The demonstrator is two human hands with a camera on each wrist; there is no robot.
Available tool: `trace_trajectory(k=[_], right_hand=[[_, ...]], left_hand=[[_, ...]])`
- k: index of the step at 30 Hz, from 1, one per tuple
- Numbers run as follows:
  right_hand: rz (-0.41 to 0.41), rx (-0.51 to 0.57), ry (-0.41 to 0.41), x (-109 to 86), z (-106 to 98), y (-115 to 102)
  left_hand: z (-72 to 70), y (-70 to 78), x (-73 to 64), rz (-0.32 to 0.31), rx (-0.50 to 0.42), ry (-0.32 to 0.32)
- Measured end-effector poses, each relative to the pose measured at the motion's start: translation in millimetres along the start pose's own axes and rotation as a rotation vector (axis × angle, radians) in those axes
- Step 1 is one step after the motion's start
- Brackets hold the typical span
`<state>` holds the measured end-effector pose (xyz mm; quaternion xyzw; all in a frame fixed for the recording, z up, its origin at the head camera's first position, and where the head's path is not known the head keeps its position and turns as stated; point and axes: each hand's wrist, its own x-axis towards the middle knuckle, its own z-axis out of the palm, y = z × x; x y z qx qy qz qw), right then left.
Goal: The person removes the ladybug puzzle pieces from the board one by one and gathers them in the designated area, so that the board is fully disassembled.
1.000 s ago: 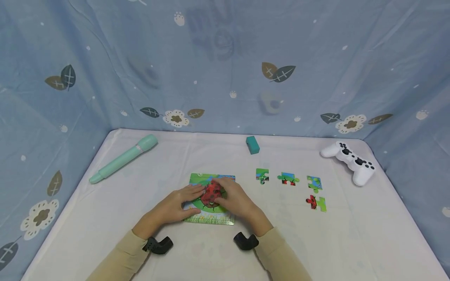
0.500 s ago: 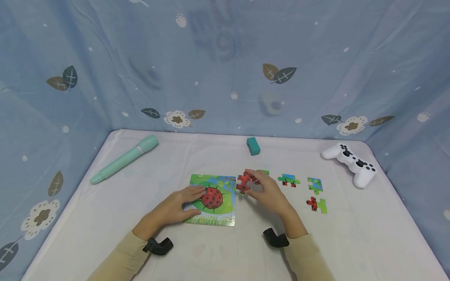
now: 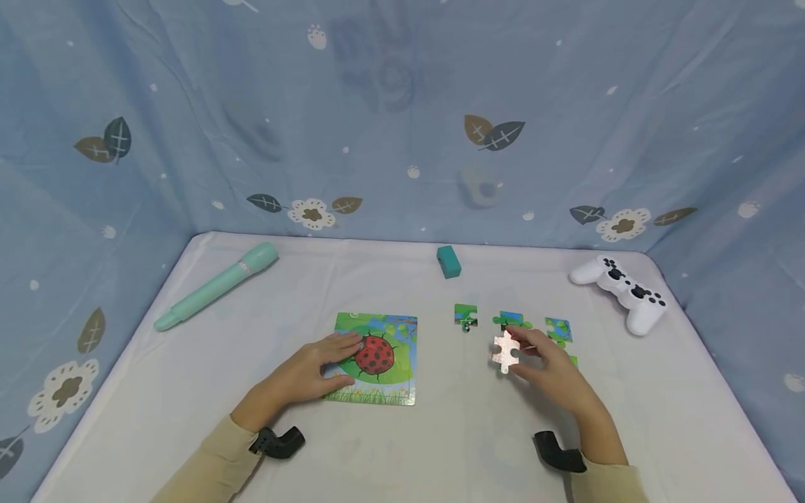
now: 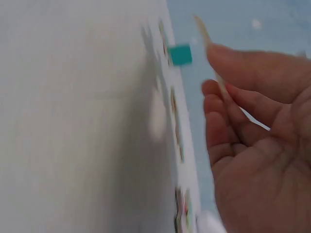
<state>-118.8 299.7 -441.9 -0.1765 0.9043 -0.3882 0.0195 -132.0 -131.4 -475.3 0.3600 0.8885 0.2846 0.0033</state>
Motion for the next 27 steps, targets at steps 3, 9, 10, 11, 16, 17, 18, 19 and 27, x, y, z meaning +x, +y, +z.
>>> trace_trajectory(k=[3,9,10,11,16,17,18,19,27], right_hand=[[0.034,0.028,-0.047,-6.5,-7.6,7.2],[0.034,0.015,-0.082,-9.0,-12.7,11.2],[0.034,-0.003,-0.08,-9.2,-12.7,10.9],[0.034,-0.017,-0.078,-9.1,-12.5,10.8],[0.053,-0.096,-0.082,-8.2,-10.8,10.7],[0.059,-0.111,-0.082,-8.1,-10.2,10.7],[0.063,-0.125,-0.082,-8.2,-9.5,10.7],[0.067,-0.136,-0.081,-8.2,-8.8,10.4],[0.095,-0.162,-0.095,-9.5,-9.2,8.7]], left_hand=[[0.4,0.0,0.0,-0.007,-0.001,-0.001],[1.9,-2.9,-0.5,-0.017,-0.004,-0.004],[2.0,-3.4,-0.5,-0.013,-0.005,-0.002],[1.9,-3.6,-0.6,-0.009,-0.005,0.0],[1.3,-4.2,-0.7,-0.006,-0.01,0.002],[1.5,-4.2,-0.7,-0.007,-0.009,0.001],[1.6,-4.2,-0.6,-0.006,-0.009,0.001],[1.6,-4.0,-0.7,-0.007,-0.01,0.001],[2.6,-2.8,0.0,-0.012,-0.015,-0.009]])
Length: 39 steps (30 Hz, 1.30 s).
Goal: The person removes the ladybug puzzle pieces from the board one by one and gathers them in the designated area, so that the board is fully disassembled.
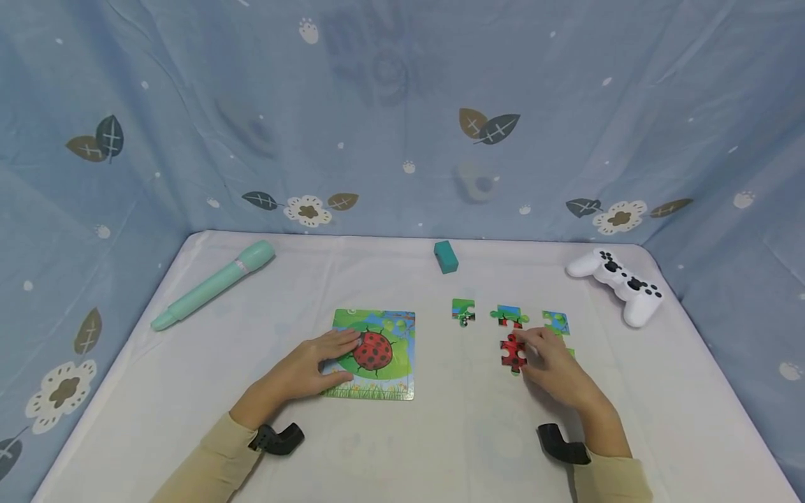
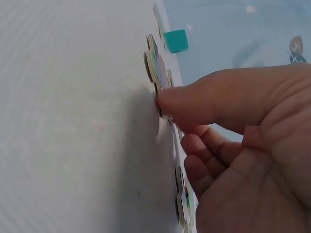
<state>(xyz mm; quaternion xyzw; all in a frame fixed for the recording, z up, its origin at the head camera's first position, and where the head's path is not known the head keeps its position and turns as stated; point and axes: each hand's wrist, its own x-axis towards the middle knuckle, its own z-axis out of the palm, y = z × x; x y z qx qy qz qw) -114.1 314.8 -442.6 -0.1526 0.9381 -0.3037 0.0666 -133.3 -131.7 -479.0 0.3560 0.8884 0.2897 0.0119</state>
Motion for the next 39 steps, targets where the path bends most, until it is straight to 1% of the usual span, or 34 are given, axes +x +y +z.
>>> trace_trajectory(k=[5,7,11,15,19,24,27,29,34,39], right_hand=[[-0.009,0.072,0.027,-0.3,-1.3,0.4],[-0.013,0.112,0.033,-0.6,-1.0,-1.0],[-0.02,0.158,0.04,0.2,2.1,-5.4],[-0.088,0.212,0.049,3.1,8.5,-10.6],[-0.15,0.266,0.021,8.2,15.3,-20.4],[-0.145,0.264,-0.045,20.5,29.6,-44.2],[-0.16,0.265,-0.078,28.2,39.6,-59.6],[-0.175,0.281,-0.105,34.0,46.8,-69.8],[-0.227,0.278,-0.157,51.3,66.5,-96.6],[-0.272,0.265,-0.2,68.2,83.0,-127.6]], left_hand=[[0.3,-0.4,0.2,-0.006,-0.004,-0.002],[0.0,0.1,-0.1,-0.006,-0.007,-0.002],[-0.5,0.1,-1.5,-0.01,-0.012,0.002],[-0.1,0.0,-2.3,-0.016,-0.024,0.01],[-1.2,1.5,-2.3,-0.02,-0.039,0.021],[-7.3,-2.1,-5.0,-0.07,-0.023,0.047],[-10.8,-6.2,-7.1,-0.101,-0.013,0.061],[-12.3,-9.0,-8.7,-0.115,-0.003,0.06],[-14.0,-15.4,-11.0,-0.117,0.031,0.03],[-12.5,-17.7,-10.8,-0.106,0.035,0.027]])
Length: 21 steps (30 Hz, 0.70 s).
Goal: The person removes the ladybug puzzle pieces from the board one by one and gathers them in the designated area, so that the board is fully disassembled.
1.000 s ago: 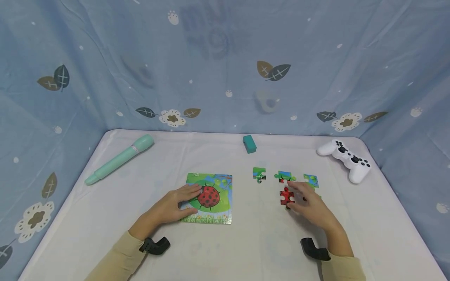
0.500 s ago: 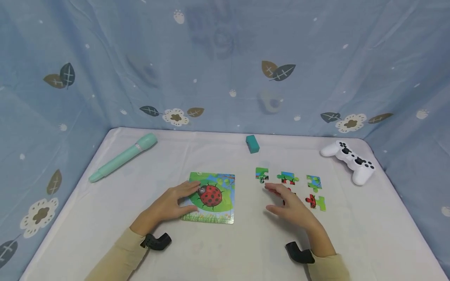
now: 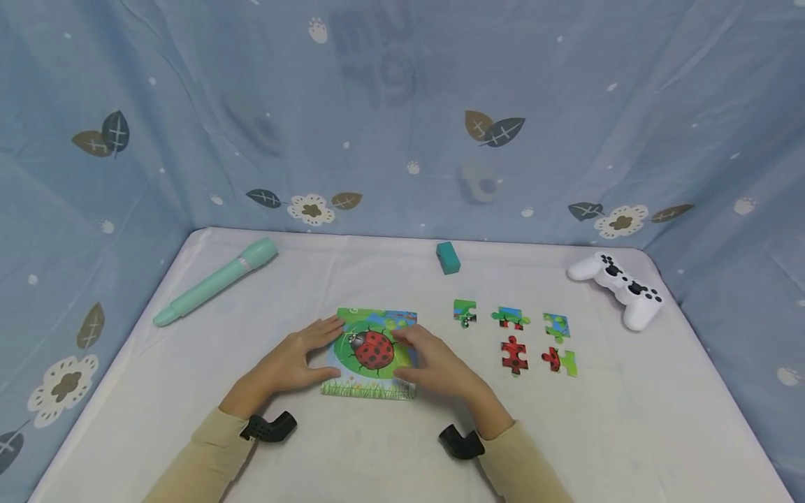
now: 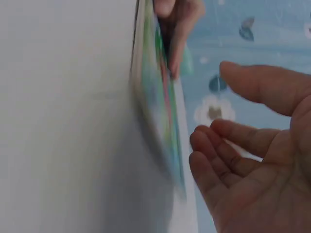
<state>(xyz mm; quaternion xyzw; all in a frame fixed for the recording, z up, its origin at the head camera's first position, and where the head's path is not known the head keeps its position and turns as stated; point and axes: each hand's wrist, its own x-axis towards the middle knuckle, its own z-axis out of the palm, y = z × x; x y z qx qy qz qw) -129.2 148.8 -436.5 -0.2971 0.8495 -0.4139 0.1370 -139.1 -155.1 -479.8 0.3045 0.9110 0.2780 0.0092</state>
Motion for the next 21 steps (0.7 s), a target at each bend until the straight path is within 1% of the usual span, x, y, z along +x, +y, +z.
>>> trace_trajectory(k=[4,6,8,12,15,18,21], right_hand=[[-0.013,-0.01,-0.024,23.6,14.3,-14.7],[-0.019,-0.014,-0.022,33.2,20.4,-19.1],[-0.027,-0.032,-0.014,39.8,26.6,-19.1],[-0.026,-0.059,0.005,45.2,37.0,-16.0],[-0.022,-0.085,0.021,46.1,42.5,-13.6],[-0.016,-0.091,0.037,47.6,46.8,-13.0],[-0.025,-0.12,0.059,50.0,51.6,-12.0]], left_hand=[[0.8,-1.9,0.0,0.007,-0.023,0.004],[1.1,-1.8,0.0,0.011,-0.039,0.002],[2.6,-1.2,-0.1,0.011,-0.05,-0.008],[3.7,0.9,1.0,0.025,-0.051,-0.027],[2.8,1.8,2.1,0.027,-0.036,-0.027],[0.5,2.1,2.4,0.018,-0.023,-0.022],[-2.3,1.9,1.4,0.013,-0.011,-0.023]])
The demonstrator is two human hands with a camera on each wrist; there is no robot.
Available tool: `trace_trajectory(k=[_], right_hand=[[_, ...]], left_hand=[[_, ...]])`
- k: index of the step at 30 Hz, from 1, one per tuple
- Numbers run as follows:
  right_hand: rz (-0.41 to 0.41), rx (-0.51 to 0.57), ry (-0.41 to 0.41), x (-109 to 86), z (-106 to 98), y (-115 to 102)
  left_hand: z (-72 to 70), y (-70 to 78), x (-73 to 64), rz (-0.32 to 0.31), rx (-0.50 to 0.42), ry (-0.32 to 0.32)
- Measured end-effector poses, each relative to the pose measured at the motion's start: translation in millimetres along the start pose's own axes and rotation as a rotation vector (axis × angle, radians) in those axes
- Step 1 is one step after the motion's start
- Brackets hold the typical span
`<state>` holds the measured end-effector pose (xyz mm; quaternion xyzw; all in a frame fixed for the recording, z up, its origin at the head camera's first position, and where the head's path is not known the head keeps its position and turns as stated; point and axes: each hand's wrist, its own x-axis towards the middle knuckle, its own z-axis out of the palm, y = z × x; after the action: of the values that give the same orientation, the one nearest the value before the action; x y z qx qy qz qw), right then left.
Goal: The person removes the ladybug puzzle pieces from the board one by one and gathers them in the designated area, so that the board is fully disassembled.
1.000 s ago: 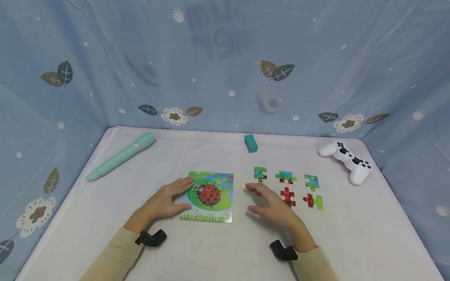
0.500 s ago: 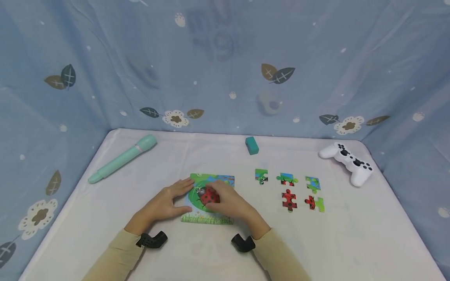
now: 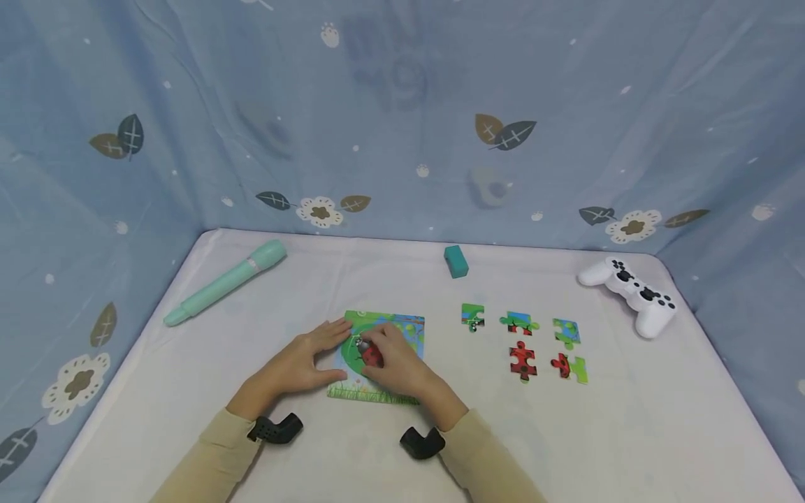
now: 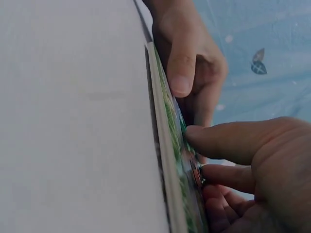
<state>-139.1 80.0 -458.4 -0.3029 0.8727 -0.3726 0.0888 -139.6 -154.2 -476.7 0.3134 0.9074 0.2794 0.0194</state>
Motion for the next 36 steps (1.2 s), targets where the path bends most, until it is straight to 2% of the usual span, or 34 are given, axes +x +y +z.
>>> trace_trajectory(k=[12,24,36], right_hand=[[0.001,0.005,0.018,6.0,9.4,-0.9],[-0.017,0.032,0.035,2.6,7.1,0.6],[-0.06,-0.03,0.089,1.1,7.2,0.8]], left_hand=[[-4.3,-1.5,-2.5,-0.012,0.004,-0.022],[-5.6,2.6,1.3,-0.011,-0.014,-0.023],[-2.3,1.6,1.5,-0.007,0.002,-0.028]])
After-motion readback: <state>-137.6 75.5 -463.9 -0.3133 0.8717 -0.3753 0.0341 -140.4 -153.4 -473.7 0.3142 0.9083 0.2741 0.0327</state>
